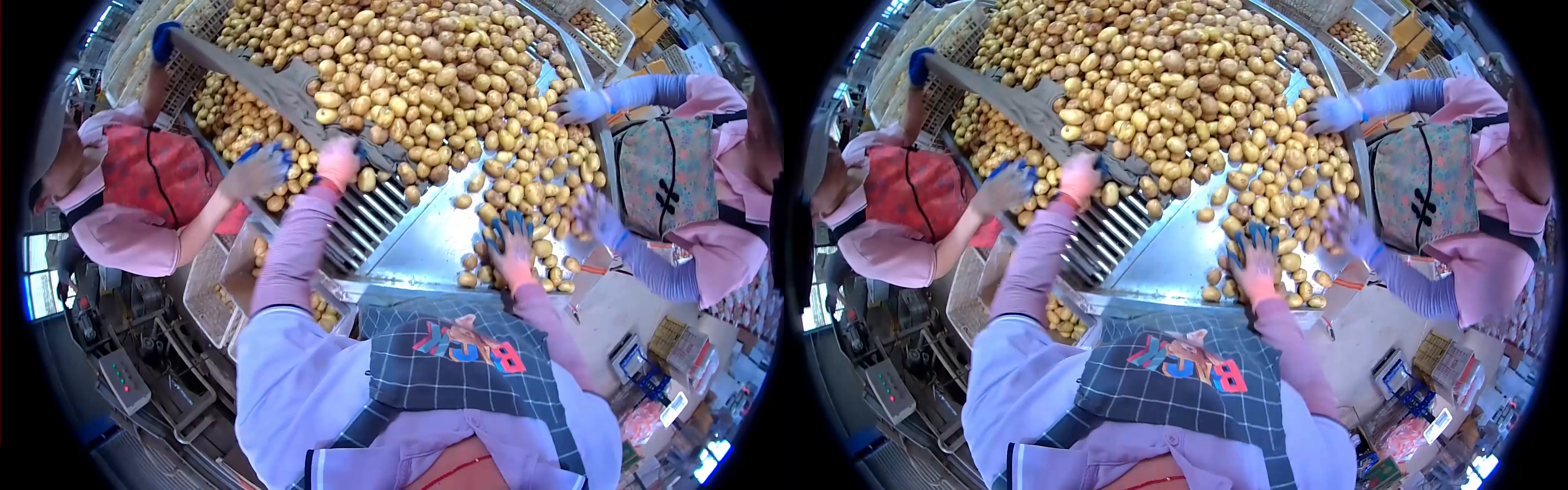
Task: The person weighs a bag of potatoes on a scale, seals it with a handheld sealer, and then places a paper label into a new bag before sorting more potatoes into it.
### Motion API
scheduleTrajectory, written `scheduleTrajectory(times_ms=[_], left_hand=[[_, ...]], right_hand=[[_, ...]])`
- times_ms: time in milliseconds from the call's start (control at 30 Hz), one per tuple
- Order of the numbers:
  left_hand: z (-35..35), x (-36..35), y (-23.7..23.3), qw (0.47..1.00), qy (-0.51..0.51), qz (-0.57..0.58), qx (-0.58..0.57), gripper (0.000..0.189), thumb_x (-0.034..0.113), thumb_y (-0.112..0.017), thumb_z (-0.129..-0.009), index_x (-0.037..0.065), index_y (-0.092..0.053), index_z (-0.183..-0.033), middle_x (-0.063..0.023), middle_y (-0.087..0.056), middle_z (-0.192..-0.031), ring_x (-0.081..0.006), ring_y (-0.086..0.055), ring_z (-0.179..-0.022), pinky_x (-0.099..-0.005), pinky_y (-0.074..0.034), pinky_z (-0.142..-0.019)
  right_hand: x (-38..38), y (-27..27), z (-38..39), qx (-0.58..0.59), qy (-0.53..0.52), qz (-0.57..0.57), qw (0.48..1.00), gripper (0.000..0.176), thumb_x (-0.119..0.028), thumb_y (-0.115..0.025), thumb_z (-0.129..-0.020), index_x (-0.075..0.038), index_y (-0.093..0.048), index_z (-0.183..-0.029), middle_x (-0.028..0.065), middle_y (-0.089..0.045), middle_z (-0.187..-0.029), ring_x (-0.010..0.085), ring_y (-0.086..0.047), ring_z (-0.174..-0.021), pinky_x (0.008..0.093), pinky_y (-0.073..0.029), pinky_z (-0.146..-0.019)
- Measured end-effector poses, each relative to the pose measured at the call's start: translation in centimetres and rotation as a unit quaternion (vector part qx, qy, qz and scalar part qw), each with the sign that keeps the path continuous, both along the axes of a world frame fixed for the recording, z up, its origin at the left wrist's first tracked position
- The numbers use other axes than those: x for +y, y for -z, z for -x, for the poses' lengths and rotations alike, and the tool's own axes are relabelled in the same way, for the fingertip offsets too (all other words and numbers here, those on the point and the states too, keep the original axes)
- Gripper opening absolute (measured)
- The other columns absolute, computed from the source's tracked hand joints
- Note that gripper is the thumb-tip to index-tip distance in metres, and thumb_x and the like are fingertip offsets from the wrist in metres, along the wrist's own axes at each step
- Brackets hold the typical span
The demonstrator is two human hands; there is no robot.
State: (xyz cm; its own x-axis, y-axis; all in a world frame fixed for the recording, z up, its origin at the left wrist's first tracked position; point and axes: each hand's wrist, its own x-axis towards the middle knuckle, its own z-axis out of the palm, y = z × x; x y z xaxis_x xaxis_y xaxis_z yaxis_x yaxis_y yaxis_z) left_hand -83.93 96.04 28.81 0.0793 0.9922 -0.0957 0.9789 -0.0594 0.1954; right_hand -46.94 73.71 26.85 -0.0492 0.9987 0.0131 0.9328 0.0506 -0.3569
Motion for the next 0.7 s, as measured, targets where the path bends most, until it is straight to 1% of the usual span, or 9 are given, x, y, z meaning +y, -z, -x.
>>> scheduleTrajectory(times_ms=[233,267,300,367,400,433,500,533,700], left_hand=[[12.8,14.8,-13.0,0.858,-0.226,-0.377,-0.267,0.028,0.022,-0.061,-0.083,-0.005,-0.064,-0.093,-0.0159,-0.067,-0.081,-0.0272,-0.063,-0.072,-0.0367,-0.048,-0.069],[11.8,15.4,-13.9,0.774,-0.272,-0.571,0.022,0.035,0.022,-0.061,-0.084,-0.006,-0.058,-0.105,-0.0194,-0.064,-0.094,-0.0312,-0.062,-0.084,-0.0378,-0.047,-0.077],[11.3,16.1,-13.7,0.711,-0.317,-0.623,0.079,0.041,0.021,-0.062,-0.083,-0.005,-0.053,-0.114,-0.0219,-0.059,-0.106,-0.0353,-0.057,-0.096,-0.0391,-0.044,-0.085],[4.2,12.9,-15.1,0.837,-0.173,-0.471,-0.221,0.041,0.019,-0.062,-0.082,-0.004,-0.054,-0.115,-0.0218,-0.06,-0.105,-0.0352,-0.057,-0.097,-0.039,-0.045,-0.086],[4.4,14.5,-9.9,0.883,-0.069,-0.394,-0.246,0.034,0.03,-0.064,-0.079,-0.003,-0.057,-0.085,-0.0144,-0.058,-0.076,-0.0309,-0.054,-0.069,-0.0445,-0.043,-0.067],[2.2,13.8,-6.8,0.937,0.113,-0.327,-0.06,0.039,0.017,-0.059,-0.083,-0.005,-0.053,-0.114,-0.0246,-0.062,-0.096,-0.0353,-0.061,-0.088,-0.041,-0.048,-0.081],[-4.1,9.6,-1.1,0.982,-0.004,-0.01,-0.19,0.043,0.025,-0.057,-0.084,0.001,-0.052,-0.12,-0.0252,-0.06,-0.103,-0.0346,-0.059,-0.096,-0.0404,-0.046,-0.087],[-6.5,5.4,-0.1,0.972,0.017,-0.232,-0.016,0.045,0.029,-0.058,-0.084,0.003,-0.052,-0.121,-0.024,-0.053,-0.118,-0.0384,-0.05,-0.109,-0.0445,-0.04,-0.095],[-9.8,-9.8,3.3,0.992,0.005,-0.016,-0.124,0.053,0.038,-0.067,-0.075,0.008,-0.054,-0.117,-0.0175,-0.048,-0.123,-0.0369,-0.041,-0.116,-0.0476,-0.034,-0.097]], right_hand=[[4.8,-3.3,-1.4,0.08,0.035,-0.091,0.992,0.039,-0.02,-0.064,-0.08,-0.009,-0.056,-0.116,0.0143,-0.051,-0.126,0.0341,-0.043,-0.121,0.0504,-0.025,-0.105],[7.8,-4.4,-0.5,0.091,0.014,-0.105,0.99,0.04,-0.021,-0.065,-0.079,-0.009,-0.056,-0.116,0.0135,-0.052,-0.124,0.034,-0.044,-0.12,0.0503,-0.025,-0.106],[11.1,-5.3,0.8,0.104,-0.007,-0.12,0.987,0.041,-0.021,-0.066,-0.078,-0.009,-0.057,-0.116,0.0127,-0.054,-0.122,0.0339,-0.046,-0.118,0.0502,-0.024,-0.106],[18.3,-7.3,4.7,0.096,-0.053,-0.162,0.981,0.033,-0.025,-0.063,-0.08,-0.012,-0.06,-0.11,0.0127,-0.058,-0.115,0.0319,-0.05,-0.114,0.0518,-0.023,-0.106],[21.8,-8.1,6.7,0.112,-0.096,-0.123,0.981,0.032,-0.028,-0.061,-0.081,-0.013,-0.061,-0.11,0.0125,-0.058,-0.115,0.0312,-0.05,-0.115,0.0536,-0.022,-0.106],[25.2,-8.9,8.5,0.072,-0.122,-0.063,0.988,0.037,-0.035,-0.057,-0.084,-0.014,-0.06,-0.114,0.0118,-0.058,-0.118,0.0302,-0.049,-0.117,0.0541,-0.017,-0.108],[31.0,-7.7,11.7,0.002,-0.133,0.011,0.991,0.045,-0.046,-0.052,-0.085,-0.016,-0.058,-0.119,0.0112,-0.057,-0.121,0.0291,-0.046,-0.121,0.0563,-0.011,-0.109],[32.5,-6.7,12.7,-0.084,-0.136,0.037,0.986,0.049,-0.049,-0.05,-0.084,-0.017,-0.056,-0.121,0.0108,-0.057,-0.122,0.029,-0.043,-0.123,0.0576,-0.009,-0.109],[26.7,-2.5,13.5,-0.097,-0.229,0.031,0.968,0.04,-0.044,-0.059,-0.078,-0.019,-0.063,-0.11,0.0117,-0.058,-0.116,0.0338,-0.038,-0.126,0.0625,-0.011,-0.107]])
